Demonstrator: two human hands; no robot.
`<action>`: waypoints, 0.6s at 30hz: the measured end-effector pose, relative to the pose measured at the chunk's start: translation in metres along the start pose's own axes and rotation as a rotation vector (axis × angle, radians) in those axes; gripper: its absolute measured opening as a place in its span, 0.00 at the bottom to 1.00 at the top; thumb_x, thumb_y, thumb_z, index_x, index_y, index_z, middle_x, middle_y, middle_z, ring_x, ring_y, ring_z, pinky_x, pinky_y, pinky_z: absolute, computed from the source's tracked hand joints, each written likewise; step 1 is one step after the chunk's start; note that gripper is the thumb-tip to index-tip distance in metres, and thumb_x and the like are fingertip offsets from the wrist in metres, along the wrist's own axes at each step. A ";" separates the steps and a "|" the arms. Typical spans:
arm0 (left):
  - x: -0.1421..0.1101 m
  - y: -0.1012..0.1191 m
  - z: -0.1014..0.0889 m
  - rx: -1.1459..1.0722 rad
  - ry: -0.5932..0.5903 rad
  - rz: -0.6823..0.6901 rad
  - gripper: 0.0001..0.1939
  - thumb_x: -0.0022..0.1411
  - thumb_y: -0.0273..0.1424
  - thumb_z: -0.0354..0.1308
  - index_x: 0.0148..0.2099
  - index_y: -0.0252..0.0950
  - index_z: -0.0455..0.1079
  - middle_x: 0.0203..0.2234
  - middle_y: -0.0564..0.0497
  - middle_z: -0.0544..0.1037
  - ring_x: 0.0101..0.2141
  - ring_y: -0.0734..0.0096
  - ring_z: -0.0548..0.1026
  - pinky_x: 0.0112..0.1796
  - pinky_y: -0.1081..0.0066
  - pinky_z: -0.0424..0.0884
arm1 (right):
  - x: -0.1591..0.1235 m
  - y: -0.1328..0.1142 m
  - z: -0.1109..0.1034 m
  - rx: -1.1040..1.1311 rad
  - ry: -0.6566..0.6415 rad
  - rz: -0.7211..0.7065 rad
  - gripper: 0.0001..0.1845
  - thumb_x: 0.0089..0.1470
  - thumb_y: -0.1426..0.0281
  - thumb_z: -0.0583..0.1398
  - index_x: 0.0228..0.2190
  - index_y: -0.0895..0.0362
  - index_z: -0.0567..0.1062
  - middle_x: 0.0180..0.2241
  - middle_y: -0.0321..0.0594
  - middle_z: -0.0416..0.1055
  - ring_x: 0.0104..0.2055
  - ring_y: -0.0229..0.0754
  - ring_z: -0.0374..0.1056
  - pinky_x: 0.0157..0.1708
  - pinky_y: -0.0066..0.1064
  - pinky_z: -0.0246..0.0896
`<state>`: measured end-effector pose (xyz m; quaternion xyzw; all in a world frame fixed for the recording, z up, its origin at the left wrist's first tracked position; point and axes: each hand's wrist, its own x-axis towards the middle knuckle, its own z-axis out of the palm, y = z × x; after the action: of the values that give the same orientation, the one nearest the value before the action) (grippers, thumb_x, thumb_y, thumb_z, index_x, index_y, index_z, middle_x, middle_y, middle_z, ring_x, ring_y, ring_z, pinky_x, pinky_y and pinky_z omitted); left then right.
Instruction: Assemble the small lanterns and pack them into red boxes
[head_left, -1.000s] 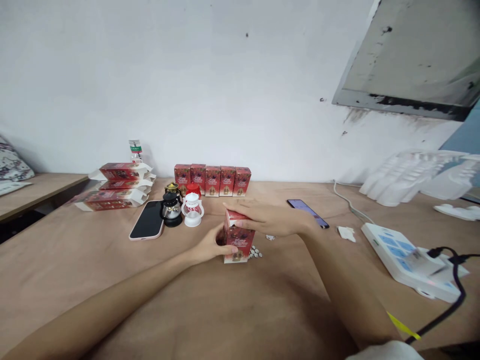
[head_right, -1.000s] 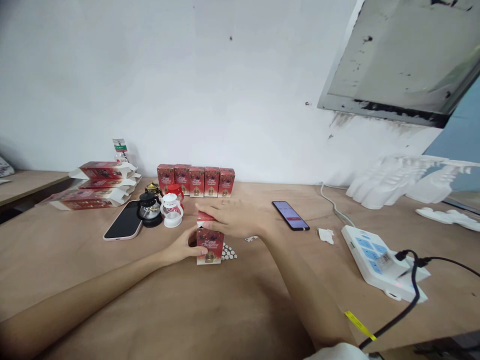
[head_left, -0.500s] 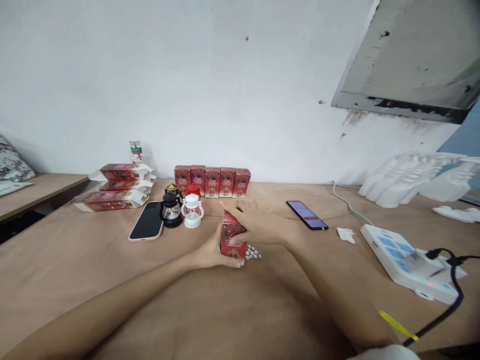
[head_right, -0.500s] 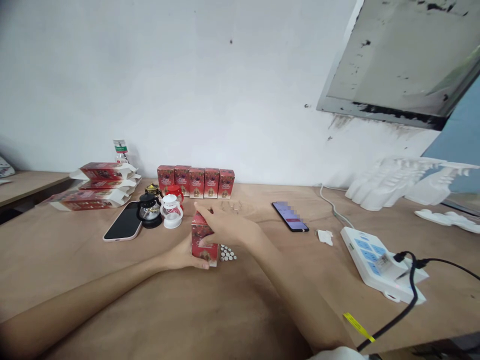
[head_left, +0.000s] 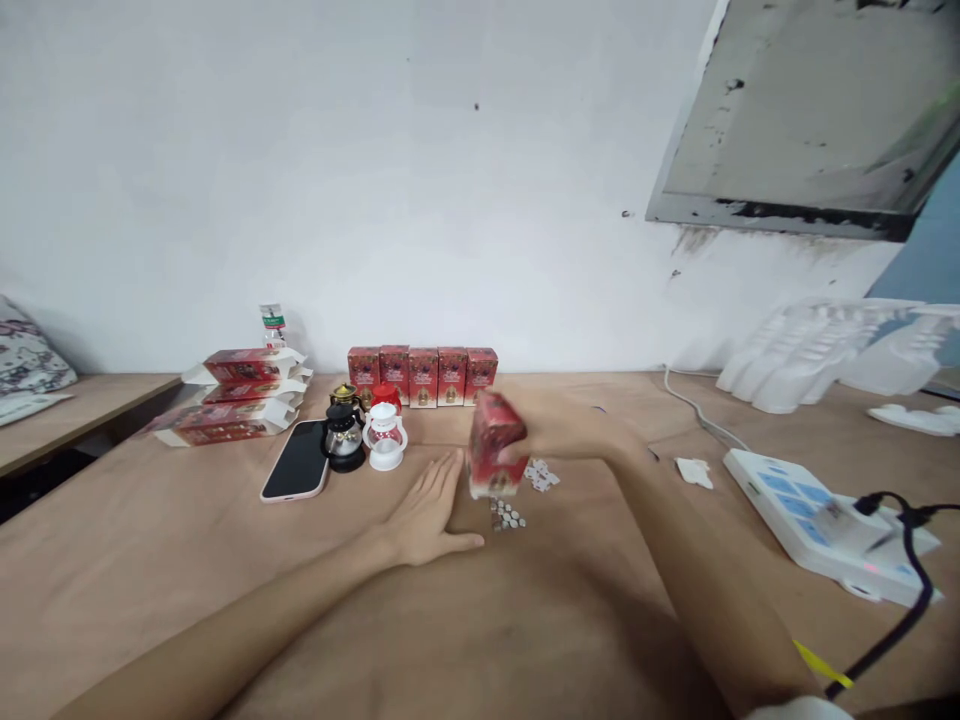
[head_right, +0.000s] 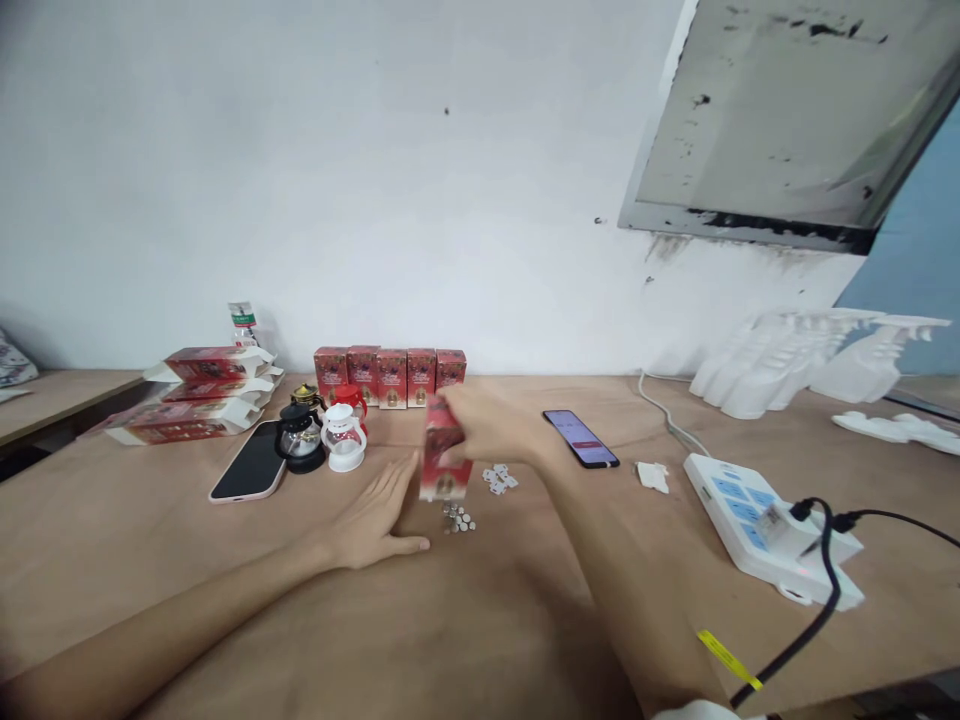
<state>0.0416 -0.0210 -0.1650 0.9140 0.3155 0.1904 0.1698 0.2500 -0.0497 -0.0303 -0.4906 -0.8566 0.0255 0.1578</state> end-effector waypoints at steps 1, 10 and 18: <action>-0.001 0.001 0.000 0.031 -0.034 -0.020 0.50 0.53 0.50 0.56 0.66 0.28 0.39 0.63 0.31 0.44 0.63 0.42 0.43 0.58 0.46 0.48 | -0.002 0.011 -0.007 0.008 0.086 0.054 0.30 0.40 0.68 0.66 0.47 0.55 0.64 0.42 0.44 0.67 0.42 0.49 0.66 0.41 0.38 0.63; -0.001 0.005 0.000 0.117 -0.098 0.028 0.37 0.59 0.49 0.49 0.63 0.30 0.53 0.61 0.34 0.53 0.62 0.48 0.49 0.59 0.49 0.45 | 0.031 0.105 0.009 0.007 0.689 0.429 0.34 0.39 0.70 0.63 0.50 0.50 0.62 0.49 0.47 0.53 0.46 0.52 0.64 0.45 0.45 0.62; 0.000 0.001 0.005 0.174 -0.099 0.032 0.37 0.59 0.49 0.48 0.62 0.29 0.53 0.61 0.33 0.54 0.62 0.46 0.50 0.58 0.48 0.47 | 0.093 0.150 0.032 0.030 0.304 0.487 0.37 0.31 0.74 0.66 0.48 0.57 0.65 0.41 0.42 0.66 0.44 0.46 0.65 0.44 0.36 0.61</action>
<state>0.0447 -0.0223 -0.1689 0.9386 0.3072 0.1195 0.1020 0.3223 0.1104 -0.0674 -0.6777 -0.6795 0.0014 0.2810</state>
